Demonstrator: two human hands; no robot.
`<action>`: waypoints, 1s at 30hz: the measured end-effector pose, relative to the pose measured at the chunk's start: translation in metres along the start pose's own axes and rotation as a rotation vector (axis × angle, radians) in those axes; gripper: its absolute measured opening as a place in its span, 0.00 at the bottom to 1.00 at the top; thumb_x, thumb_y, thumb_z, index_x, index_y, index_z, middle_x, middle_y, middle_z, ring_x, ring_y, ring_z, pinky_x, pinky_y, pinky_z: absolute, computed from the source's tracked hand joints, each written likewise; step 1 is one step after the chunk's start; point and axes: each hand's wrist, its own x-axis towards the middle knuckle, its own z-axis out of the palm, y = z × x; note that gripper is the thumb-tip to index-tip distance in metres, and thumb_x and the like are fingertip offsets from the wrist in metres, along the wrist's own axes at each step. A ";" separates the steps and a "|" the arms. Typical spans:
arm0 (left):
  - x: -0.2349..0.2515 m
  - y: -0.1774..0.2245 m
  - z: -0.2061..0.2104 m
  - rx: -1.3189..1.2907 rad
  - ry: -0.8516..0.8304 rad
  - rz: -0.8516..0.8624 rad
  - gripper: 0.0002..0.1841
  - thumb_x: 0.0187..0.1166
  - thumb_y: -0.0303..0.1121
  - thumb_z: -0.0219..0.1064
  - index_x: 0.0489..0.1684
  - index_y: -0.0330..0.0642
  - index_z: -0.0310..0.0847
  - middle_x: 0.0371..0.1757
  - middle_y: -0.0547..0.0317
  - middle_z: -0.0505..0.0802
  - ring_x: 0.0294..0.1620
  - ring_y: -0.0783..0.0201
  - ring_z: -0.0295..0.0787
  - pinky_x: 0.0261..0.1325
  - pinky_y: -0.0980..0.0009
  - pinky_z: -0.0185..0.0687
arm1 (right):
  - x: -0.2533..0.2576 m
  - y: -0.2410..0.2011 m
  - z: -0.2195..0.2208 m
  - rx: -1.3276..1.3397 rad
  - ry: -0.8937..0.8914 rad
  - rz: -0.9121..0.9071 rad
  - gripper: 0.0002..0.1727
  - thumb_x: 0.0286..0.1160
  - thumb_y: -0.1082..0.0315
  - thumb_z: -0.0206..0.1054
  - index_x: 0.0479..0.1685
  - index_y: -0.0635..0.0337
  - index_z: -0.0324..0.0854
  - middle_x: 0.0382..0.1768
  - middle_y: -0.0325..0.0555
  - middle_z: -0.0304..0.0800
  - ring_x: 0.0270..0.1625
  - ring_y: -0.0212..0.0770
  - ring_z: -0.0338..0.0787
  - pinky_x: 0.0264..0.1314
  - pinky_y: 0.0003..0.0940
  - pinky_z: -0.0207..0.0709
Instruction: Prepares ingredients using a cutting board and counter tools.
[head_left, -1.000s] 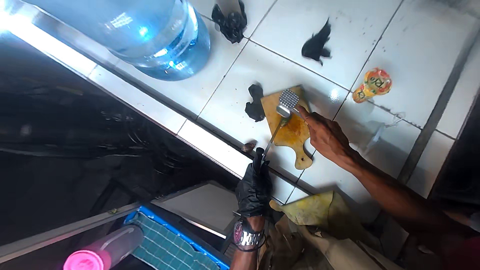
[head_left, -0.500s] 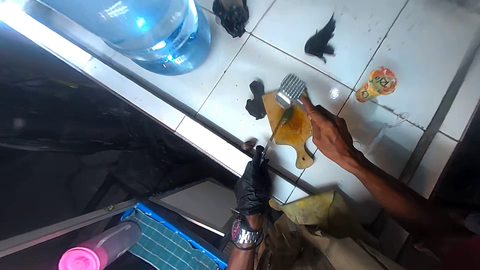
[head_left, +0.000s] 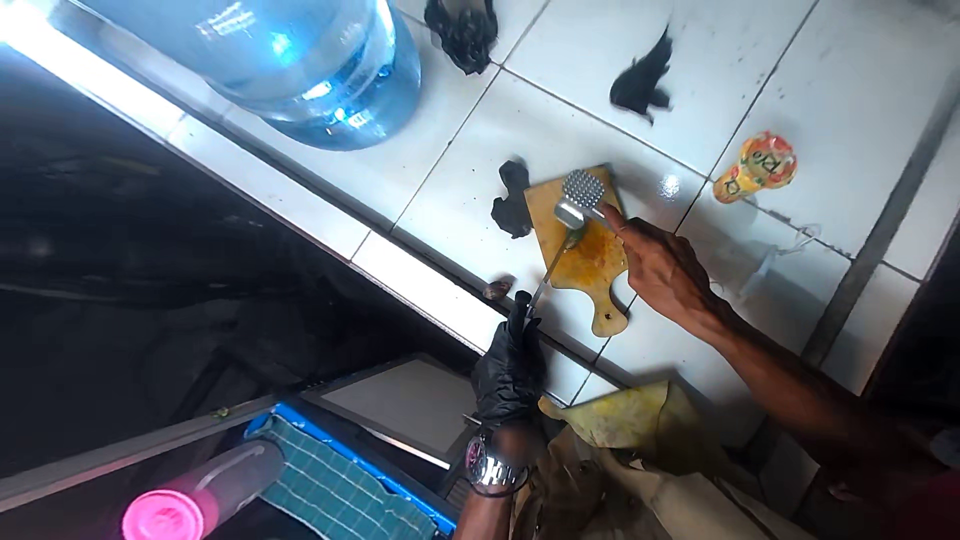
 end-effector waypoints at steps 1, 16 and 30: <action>0.000 0.000 0.000 -0.001 0.002 -0.001 0.23 0.89 0.44 0.57 0.84 0.64 0.73 0.53 0.48 0.94 0.41 0.46 0.94 0.41 0.41 0.86 | -0.003 -0.002 -0.002 0.017 0.048 -0.018 0.32 0.88 0.74 0.54 0.91 0.46 0.65 0.45 0.54 0.89 0.31 0.52 0.88 0.27 0.48 0.79; 0.005 0.006 -0.008 -0.004 -0.046 -0.042 0.24 0.88 0.41 0.58 0.83 0.61 0.74 0.52 0.46 0.95 0.43 0.44 0.94 0.45 0.40 0.85 | 0.001 -0.007 -0.014 0.013 0.031 -0.016 0.32 0.86 0.74 0.55 0.90 0.45 0.68 0.46 0.53 0.90 0.30 0.52 0.88 0.27 0.49 0.79; 0.004 0.007 -0.009 0.017 -0.077 -0.053 0.23 0.89 0.43 0.57 0.84 0.65 0.73 0.53 0.48 0.95 0.43 0.44 0.95 0.45 0.39 0.85 | -0.009 0.003 0.002 0.013 -0.004 -0.013 0.34 0.86 0.74 0.57 0.92 0.43 0.62 0.46 0.55 0.89 0.29 0.55 0.88 0.25 0.51 0.80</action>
